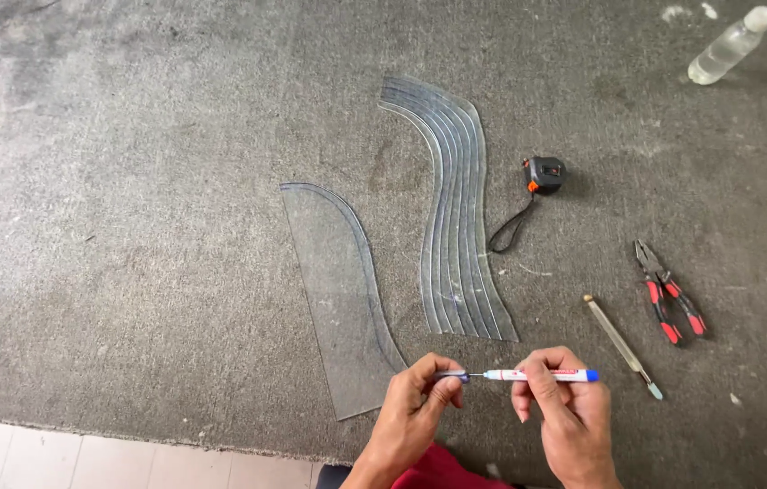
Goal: Marking and cutting curved pieces of glass using a glass cutter and pliers.
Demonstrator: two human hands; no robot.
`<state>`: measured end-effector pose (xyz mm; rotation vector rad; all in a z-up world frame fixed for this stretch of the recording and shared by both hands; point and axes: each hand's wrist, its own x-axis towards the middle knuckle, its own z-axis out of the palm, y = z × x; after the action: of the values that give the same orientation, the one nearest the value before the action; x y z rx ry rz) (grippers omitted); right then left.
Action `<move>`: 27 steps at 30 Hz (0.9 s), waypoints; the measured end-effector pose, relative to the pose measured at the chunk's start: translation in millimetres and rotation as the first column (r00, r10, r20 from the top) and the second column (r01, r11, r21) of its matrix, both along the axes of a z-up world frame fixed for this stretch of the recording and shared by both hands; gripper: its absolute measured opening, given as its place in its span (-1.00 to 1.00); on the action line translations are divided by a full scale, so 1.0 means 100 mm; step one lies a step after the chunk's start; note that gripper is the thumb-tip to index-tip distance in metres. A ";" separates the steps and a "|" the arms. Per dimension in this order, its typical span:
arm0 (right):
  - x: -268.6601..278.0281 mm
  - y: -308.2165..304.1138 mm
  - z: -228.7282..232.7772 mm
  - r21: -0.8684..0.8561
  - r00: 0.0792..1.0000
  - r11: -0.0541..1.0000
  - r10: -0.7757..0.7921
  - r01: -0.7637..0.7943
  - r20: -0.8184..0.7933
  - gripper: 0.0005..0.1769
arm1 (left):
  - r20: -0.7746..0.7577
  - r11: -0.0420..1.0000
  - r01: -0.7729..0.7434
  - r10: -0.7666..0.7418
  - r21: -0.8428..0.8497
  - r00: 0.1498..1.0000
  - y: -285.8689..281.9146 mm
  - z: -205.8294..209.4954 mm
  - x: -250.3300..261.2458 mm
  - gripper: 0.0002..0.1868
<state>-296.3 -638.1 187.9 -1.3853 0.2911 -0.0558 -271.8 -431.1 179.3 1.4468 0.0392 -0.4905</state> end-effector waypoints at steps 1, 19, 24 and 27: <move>-0.05 -0.01 -0.01 -0.018 1.000 1.000 0.005 -0.006 -0.028 -0.75 | -0.025 0.999 0.035 -0.035 0.000 0.999 -0.04 -0.02 -0.03 -0.86; -0.55 -0.87 -1.67 -0.335 0.911 0.940 -0.191 0.063 -0.365 -0.47 | 0.146 0.758 0.443 -0.567 0.479 0.811 -0.63 -0.13 -0.04 -0.66; 0.23 -1.12 -1.42 -0.847 0.901 0.387 -0.082 -0.365 -0.426 -0.47 | 0.082 0.468 -0.035 -0.081 0.883 0.993 -0.07 -0.22 0.41 -0.51; 0.45 -1.35 -1.40 -0.890 0.885 0.046 -0.095 -0.454 -0.456 -0.52 | 0.060 0.153 -0.102 0.253 0.983 0.966 0.51 -0.63 0.61 -0.30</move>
<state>-251.6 -773.2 48.4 -2.9432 0.4420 0.3552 -210.6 -380.2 116.3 2.7051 0.7888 -0.3182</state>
